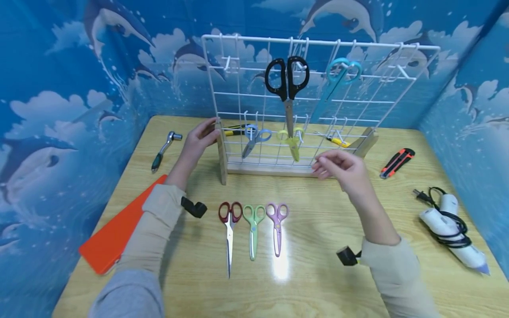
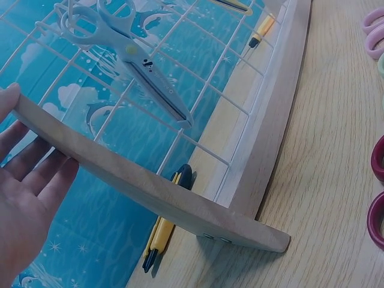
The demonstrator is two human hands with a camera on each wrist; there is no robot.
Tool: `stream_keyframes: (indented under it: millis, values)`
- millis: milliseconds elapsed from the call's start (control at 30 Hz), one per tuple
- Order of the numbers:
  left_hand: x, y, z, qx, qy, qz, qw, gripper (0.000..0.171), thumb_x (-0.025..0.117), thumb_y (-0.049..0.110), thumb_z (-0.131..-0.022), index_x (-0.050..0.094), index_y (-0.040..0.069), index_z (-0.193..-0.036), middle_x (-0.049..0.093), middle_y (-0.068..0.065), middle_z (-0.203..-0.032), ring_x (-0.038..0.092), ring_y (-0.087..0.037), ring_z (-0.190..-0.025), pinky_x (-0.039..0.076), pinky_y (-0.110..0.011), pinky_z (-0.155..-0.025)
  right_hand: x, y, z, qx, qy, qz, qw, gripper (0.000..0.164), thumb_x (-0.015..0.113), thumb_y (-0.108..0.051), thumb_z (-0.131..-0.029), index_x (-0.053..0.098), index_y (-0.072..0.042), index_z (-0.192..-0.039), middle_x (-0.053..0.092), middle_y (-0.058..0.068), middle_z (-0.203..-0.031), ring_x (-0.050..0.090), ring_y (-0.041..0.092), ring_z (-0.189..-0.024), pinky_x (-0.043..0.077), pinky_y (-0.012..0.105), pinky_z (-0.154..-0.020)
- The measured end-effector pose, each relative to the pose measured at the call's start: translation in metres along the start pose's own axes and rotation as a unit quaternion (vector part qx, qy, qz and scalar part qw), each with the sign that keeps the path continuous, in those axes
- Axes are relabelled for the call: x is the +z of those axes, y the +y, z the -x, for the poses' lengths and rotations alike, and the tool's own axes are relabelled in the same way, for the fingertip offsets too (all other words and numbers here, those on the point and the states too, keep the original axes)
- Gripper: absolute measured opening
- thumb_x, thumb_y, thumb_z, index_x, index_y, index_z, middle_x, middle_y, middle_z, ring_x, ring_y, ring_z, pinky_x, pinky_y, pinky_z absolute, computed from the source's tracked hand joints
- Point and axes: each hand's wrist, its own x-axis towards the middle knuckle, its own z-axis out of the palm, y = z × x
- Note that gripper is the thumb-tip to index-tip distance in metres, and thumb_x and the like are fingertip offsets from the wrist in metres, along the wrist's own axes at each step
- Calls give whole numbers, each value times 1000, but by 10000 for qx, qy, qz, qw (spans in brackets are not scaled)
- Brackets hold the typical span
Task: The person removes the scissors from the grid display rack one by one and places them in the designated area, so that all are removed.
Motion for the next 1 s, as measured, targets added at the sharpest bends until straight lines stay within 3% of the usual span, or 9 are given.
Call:
stream_keyframes:
  millis: [33,67,100,167,367,633,833,1000]
  values:
    - [0,0,0,-2,6,4,10000,50,56,28,-81,39,17,-127,42,-10,-126,40,-17,-114,38,-37,-93,-1,-8,-6,-163,146,-199,9996,16,53,-4,-82,57,7,-93,62,12,-81,60,18,-69,53,25,-59]
    - [0,0,0,-1,13,11,10000,50,56,28,-81,39,17,-127,42,-9,-126,40,-17,-114,38,-36,-93,8,-34,-10,-230,385,-140,9989,16,53,-1,-82,56,9,-93,62,12,-80,60,19,-68,53,26,-59]
    - [-1,0,0,1,27,21,10000,50,56,28,-82,39,16,-127,42,-9,-126,40,-17,-114,38,-36,-93,7,-40,-16,-338,536,-285,9976,16,54,-1,-81,57,8,-94,62,11,-81,61,18,-70,52,25,-60]
    - [0,0,0,13,13,33,10000,50,56,27,-81,39,16,-127,42,-9,-126,40,-17,-114,38,-36,-93,4,-48,-27,-449,861,-306,9948,18,55,-2,-81,57,7,-96,62,11,-84,60,19,-73,52,23,-63]
    - [0,-1,-1,15,-44,22,10000,52,56,28,-81,38,16,-128,41,-9,-127,40,-17,-115,39,-33,-93,-1,-58,-51,-500,1553,298,9862,27,60,-10,-79,56,2,-102,61,11,-93,58,19,-84,50,21,-72]
    - [-1,-2,0,28,-49,-38,10000,52,57,30,-80,39,19,-127,42,-7,-126,41,-16,-114,40,-31,-92,2,-56,-68,-329,1743,271,9838,32,62,-11,-76,55,5,-103,60,13,-94,60,17,-81,50,19,-72]
    - [2,9,5,-88,-8,-329,9994,53,57,31,-79,38,21,-128,41,-5,-128,41,-16,-114,40,-28,-91,7,-54,-72,-244,1746,83,9843,28,63,-11,-76,56,3,-99,59,14,-89,60,17,-78,50,20,-71]
    - [4,19,11,167,17,-696,9974,51,55,25,-82,36,19,-129,40,-3,-129,39,-15,-115,38,-27,-93,10,-55,-76,-166,1895,178,9816,25,64,-12,-75,57,1,-96,60,9,-85,58,16,-76,50,19,-70]
